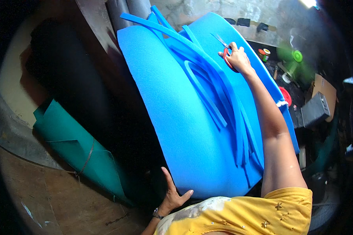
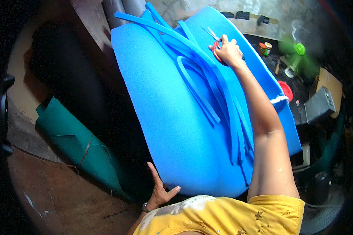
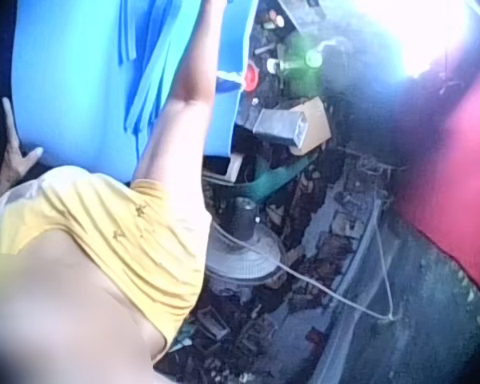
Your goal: The person uses red-handled scissors to cut long, narrow strips from a large blue foam sheet. The strips are cut one at a time and placed on top of the remaining foam. The person continues cutting until the end of the clip.
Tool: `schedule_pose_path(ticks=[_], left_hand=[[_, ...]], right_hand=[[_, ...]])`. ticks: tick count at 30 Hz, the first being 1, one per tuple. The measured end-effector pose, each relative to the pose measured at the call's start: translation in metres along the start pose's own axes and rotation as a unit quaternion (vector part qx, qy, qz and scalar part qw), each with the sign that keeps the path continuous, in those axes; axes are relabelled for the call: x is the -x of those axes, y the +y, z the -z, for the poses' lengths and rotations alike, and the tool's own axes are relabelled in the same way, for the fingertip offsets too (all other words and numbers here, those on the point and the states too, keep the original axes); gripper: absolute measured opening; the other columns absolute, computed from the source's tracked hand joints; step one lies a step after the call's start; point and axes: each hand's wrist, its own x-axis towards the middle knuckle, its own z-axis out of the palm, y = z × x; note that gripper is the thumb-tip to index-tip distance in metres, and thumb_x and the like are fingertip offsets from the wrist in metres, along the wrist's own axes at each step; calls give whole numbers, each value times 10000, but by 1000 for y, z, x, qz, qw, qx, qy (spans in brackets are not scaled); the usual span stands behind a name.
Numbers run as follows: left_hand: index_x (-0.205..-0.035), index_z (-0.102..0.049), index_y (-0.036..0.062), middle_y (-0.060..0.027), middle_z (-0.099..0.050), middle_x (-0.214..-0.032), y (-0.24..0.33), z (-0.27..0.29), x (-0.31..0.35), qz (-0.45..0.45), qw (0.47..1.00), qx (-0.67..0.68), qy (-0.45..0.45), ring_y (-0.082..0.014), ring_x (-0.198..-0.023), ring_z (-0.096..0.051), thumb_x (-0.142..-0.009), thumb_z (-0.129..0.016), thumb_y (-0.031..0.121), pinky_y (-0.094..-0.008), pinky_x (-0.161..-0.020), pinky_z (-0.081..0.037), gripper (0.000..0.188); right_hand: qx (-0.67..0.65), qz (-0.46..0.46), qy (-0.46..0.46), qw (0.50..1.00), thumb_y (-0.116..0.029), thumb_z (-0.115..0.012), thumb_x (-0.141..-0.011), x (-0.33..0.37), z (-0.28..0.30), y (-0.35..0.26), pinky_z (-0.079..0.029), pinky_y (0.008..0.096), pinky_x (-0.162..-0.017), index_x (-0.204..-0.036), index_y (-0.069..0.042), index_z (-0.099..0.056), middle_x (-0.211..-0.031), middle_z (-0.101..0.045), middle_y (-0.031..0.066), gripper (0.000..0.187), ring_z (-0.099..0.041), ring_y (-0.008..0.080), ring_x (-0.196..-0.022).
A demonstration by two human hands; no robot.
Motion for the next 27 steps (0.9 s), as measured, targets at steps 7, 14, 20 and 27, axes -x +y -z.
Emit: schedule_pose_path(ticks=[7,14,20,27], left_hand=[[-1330,-277,-34,-180,-480,-1230,-76,-12,63,129,979,153,-32,-259,-1142,-494,-775,-684,85,-380,-1007,-392,698],[-1071,-503,-18,-89,-619,-1045,-133,-25,127,229,960,97,-131,-152,-986,-586,-840,-651,26,-301,-888,-469,278],[-1219,-465,-27,-121,-577,-1183,-123,-61,164,175,950,237,-108,-189,-1096,-554,-840,-660,5,-335,-968,-443,427],[-1512,31,75,-167,-564,-1188,-98,-84,193,183,947,262,13,-216,-1090,-562,-816,-639,-51,-349,-956,-455,975]], right_hand=[[-216,-41,-26,975,-503,-635,-873,206,41,16,-489,352,-555,-1000,-65,-536,-657,-578,87,466,-610,211,-608],[-481,-203,-166,837,-354,-590,-945,440,26,26,-405,244,-418,-942,-80,-485,-622,-525,11,293,-495,95,-457],[-440,-261,-258,820,-429,-613,-915,577,46,56,-440,237,-480,-1008,-60,-520,-669,-542,12,391,-529,85,-524],[-233,-120,-523,811,-675,-505,-856,658,91,103,-474,403,-795,-1225,-43,-481,-898,-617,196,732,-625,308,-905]])
